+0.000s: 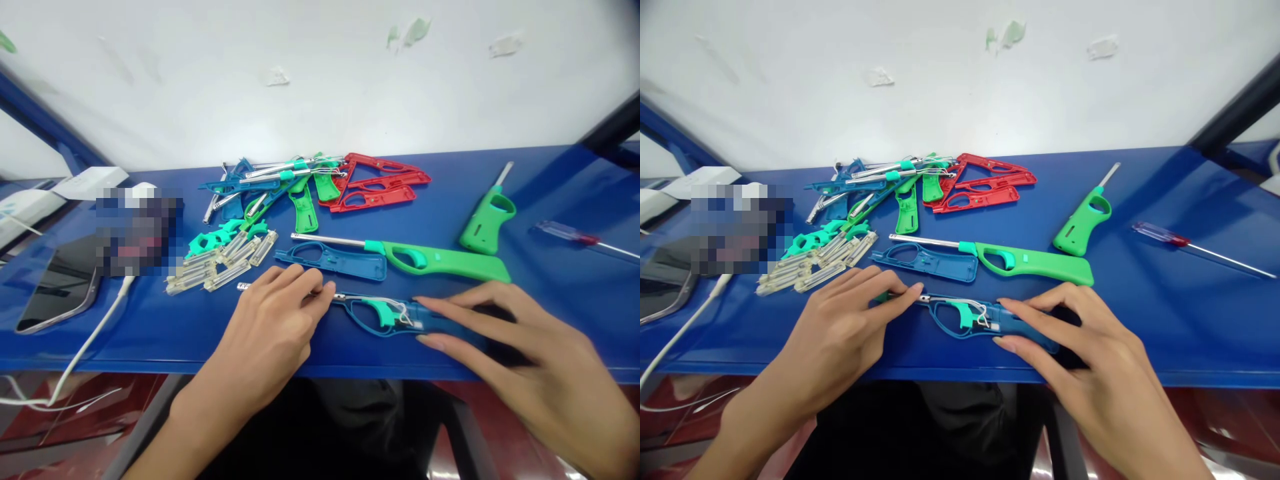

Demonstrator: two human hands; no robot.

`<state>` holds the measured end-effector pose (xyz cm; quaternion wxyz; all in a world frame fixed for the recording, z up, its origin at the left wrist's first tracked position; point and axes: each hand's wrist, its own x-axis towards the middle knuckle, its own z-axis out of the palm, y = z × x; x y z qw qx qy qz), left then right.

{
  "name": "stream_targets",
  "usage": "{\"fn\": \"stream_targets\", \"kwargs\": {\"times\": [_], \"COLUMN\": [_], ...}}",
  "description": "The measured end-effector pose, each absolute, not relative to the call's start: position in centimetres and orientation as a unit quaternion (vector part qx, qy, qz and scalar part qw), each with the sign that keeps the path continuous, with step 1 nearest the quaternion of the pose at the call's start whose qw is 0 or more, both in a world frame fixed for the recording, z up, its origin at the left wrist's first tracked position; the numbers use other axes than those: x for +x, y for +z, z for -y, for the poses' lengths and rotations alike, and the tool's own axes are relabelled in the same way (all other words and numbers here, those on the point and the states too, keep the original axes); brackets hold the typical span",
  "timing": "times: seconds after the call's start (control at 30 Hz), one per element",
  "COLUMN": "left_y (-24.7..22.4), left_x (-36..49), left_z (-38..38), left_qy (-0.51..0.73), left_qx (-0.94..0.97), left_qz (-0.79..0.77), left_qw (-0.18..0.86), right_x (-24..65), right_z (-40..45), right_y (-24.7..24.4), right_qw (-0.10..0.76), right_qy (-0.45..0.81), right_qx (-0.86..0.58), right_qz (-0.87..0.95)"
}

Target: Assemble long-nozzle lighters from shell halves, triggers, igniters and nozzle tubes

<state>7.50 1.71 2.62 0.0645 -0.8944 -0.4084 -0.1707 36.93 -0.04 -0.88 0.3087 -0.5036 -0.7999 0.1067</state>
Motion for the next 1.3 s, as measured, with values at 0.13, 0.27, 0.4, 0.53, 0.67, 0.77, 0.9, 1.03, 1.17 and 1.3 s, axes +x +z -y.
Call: {"fn": "stream_targets", "kwargs": {"times": [0.13,0.27,0.4,0.53,0.67,0.77,0.9,1.03,1.17,1.3], "left_y": [2.9,2.6,2.0,1.1,0.6,0.6,0.5,0.4,0.4,0.6], "left_x": [7.2,7.0,7.0,6.9,6.7,6.7,6.8,6.8,6.8,7.0], "left_z": [-2.2,-2.5,-2.3,-1.8,-1.5,-1.4,-1.4,-1.3,-1.4,-1.4], "left_qy": [-0.161,-0.19,-0.208,-0.261,-0.28,-0.286,-0.283,-0.273,-0.265,-0.258], "left_qx": [-0.903,-0.904,-0.897,-0.878,-0.868,-0.865,-0.863,-0.865,-0.861,-0.858], "left_qz": [0.394,0.381,0.388,0.4,0.41,0.413,0.417,0.421,0.434,0.443], "left_qw": [0.049,0.047,0.045,0.038,0.025,0.018,0.023,0.023,0.014,-0.007], "right_x": [36.8,36.8,36.9,36.9,37.0,37.3,37.6,37.1,36.6,36.7], "right_z": [-0.1,-0.1,-0.1,-0.1,0.1,0.1,-0.1,-0.2,0.0,0.2], "right_y": [-0.9,-1.0,-1.3,-1.8,-2.1,-2.1,-1.9,-1.7,-1.4,-1.2], "right_qw": [0.307,0.303,0.303,0.297,0.294,0.295,0.273,0.29,0.297,0.292], "right_qy": [0.116,0.118,0.106,0.099,0.1,0.094,0.087,0.089,0.094,0.11], "right_qx": [-0.505,-0.51,-0.516,-0.527,-0.534,-0.535,-0.515,-0.524,-0.525,-0.533], "right_qz": [0.798,0.796,0.794,0.791,0.786,0.786,0.808,0.796,0.792,0.786]}}
